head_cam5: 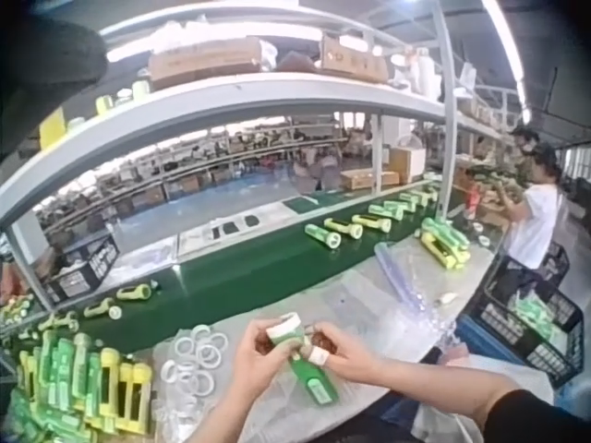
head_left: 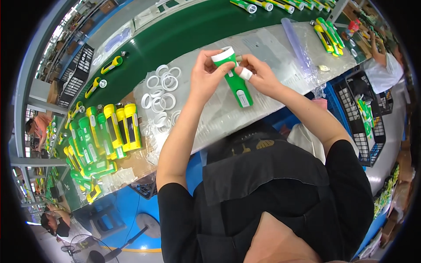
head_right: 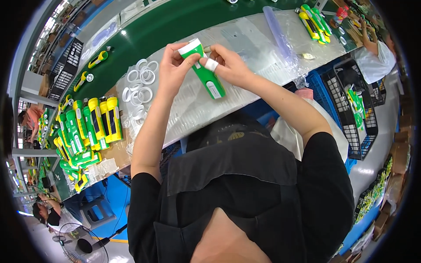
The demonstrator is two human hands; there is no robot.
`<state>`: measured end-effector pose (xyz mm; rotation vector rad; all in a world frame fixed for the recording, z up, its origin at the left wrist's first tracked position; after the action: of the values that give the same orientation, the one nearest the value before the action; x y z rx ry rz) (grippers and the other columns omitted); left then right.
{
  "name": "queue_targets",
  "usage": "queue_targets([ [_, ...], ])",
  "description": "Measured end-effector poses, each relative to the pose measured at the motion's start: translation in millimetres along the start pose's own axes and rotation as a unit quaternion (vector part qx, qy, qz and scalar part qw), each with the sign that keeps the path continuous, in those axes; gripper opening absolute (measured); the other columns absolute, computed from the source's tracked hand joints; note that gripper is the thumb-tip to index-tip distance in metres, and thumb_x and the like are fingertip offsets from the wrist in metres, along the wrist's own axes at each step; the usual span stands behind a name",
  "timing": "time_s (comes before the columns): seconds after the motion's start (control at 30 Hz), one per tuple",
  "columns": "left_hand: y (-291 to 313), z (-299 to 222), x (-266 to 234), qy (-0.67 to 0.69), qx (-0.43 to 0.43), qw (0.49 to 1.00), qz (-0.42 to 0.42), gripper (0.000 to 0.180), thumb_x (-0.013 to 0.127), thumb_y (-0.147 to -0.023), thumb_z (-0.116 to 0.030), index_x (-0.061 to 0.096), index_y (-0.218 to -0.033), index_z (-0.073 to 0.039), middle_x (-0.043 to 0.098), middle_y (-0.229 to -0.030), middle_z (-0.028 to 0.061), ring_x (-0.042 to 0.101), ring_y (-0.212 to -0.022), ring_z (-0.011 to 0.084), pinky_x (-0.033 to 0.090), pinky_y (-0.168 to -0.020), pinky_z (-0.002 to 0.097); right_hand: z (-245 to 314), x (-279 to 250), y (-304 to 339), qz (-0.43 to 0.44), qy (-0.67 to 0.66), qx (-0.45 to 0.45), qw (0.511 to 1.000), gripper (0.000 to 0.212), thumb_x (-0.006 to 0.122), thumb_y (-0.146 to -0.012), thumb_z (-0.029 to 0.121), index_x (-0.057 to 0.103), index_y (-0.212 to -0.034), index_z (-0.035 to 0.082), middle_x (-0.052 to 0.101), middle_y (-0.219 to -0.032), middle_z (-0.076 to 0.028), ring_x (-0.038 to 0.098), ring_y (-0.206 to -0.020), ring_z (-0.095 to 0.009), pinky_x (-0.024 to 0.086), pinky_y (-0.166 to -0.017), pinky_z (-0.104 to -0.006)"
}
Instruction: Manually assembling portable flashlights by attaching reflectors and lens caps to the flashlight bodies.
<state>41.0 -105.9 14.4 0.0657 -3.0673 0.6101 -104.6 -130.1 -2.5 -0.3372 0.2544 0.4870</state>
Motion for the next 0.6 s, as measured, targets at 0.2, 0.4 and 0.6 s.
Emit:
queue_targets([
  [0.2,-2.2,1.9,-7.1,0.183,-0.017,0.983,-0.017,0.041,0.074,-0.086,-0.006,0.051,-0.119,-0.002,0.067,-0.103,0.0116,0.064,-0.094,0.0159,0.053,-0.082,0.0302,8.5,21.5,9.6,-0.011,-0.015,-0.025,1.000,0.047,0.067,-0.093,0.030,0.048,-0.122,-0.001,0.064,-0.095,-0.009,0.063,-0.083,-0.014,0.052,-0.075,-0.0311],
  [0.4,-7.2,-24.4,-12.0,0.038,-0.003,0.999,0.004,0.045,0.074,-0.086,-0.008,0.051,-0.124,-0.001,0.067,-0.105,0.0117,0.065,-0.095,0.0165,0.054,-0.083,0.0305,-5.4,70.3,21.9,0.187,-0.504,0.222,0.813,0.056,0.054,-0.094,0.057,0.051,-0.115,0.004,0.060,-0.091,-0.010,0.059,-0.067,-0.018,0.050,-0.056,-0.0299],
  [0.6,-23.3,-41.1,-38.6,-0.036,0.021,0.999,0.016,0.045,0.076,-0.085,-0.010,0.056,-0.125,-0.002,0.069,-0.101,0.0060,0.065,-0.094,0.0133,0.053,-0.080,0.0269,-7.6,89.4,-1.0,0.312,-0.643,0.234,0.659,0.070,0.053,-0.088,0.066,0.054,-0.119,0.003,0.058,-0.092,-0.012,0.056,-0.064,-0.021,0.049,-0.054,-0.0331],
])
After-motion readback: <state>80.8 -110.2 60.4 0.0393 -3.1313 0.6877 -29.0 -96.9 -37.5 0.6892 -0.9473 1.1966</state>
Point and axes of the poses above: each hand's wrist, its own y-axis away from the middle knuckle, its own x-axis out of the palm, z = x × y, the point moved 10 cm from there along -y, towards the middle knuckle
